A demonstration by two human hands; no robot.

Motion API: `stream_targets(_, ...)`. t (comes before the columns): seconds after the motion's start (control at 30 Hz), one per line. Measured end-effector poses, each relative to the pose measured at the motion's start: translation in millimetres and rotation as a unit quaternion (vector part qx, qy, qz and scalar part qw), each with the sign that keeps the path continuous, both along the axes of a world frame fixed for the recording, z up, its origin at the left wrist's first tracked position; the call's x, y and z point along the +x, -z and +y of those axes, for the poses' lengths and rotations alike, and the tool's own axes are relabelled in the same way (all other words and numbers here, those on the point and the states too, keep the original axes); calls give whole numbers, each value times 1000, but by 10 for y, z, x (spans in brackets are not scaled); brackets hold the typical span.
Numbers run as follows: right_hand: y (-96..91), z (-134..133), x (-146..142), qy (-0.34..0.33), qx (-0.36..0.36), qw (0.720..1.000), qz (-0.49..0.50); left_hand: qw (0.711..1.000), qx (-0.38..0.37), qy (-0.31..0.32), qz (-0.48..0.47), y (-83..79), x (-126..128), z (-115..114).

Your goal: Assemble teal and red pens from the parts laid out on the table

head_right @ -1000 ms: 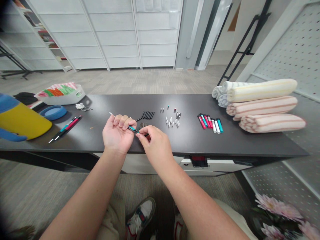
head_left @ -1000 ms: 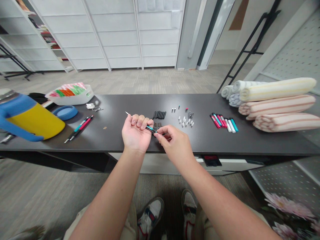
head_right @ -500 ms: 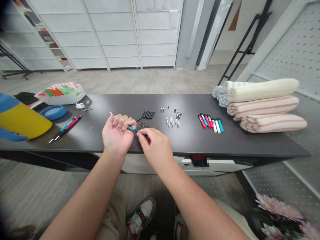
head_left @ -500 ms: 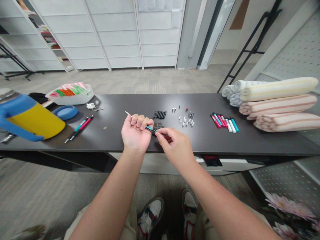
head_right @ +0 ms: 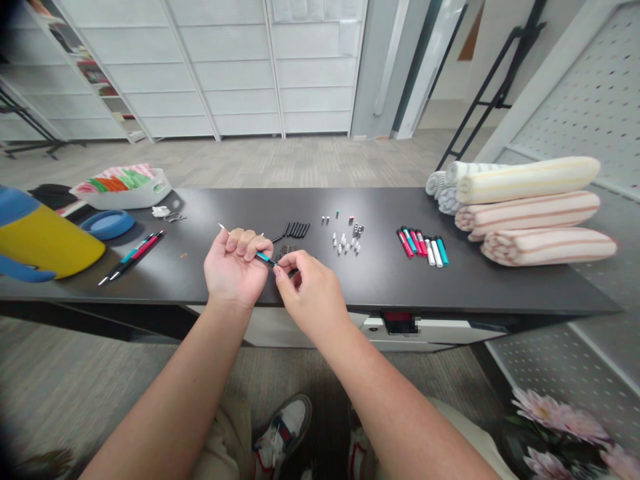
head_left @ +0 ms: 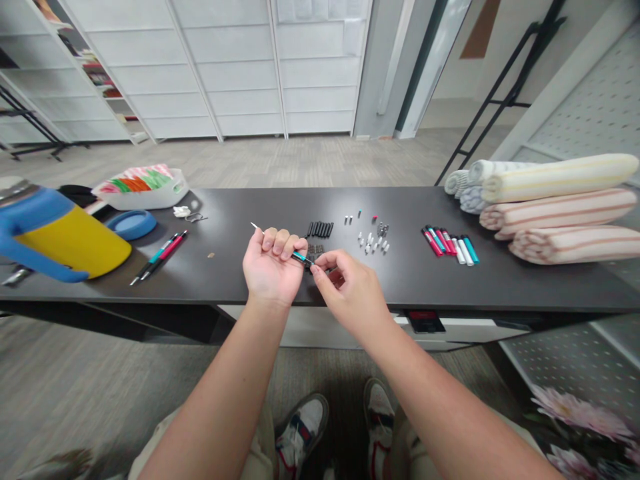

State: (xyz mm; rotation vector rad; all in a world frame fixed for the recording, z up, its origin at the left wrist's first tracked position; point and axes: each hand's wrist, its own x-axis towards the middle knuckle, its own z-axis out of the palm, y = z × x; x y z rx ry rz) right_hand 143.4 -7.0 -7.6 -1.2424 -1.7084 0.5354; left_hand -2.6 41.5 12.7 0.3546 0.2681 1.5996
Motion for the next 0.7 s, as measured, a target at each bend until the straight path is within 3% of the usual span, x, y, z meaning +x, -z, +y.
stream_targets(0.2,-16,5,13,4,6,999,-43,1000,8,11,-3,5,-5,-4)
stream_targets(0.7,-48,-3,3,-2,-9,999,-39,1000,4,-1,-4,-4,7,-4)
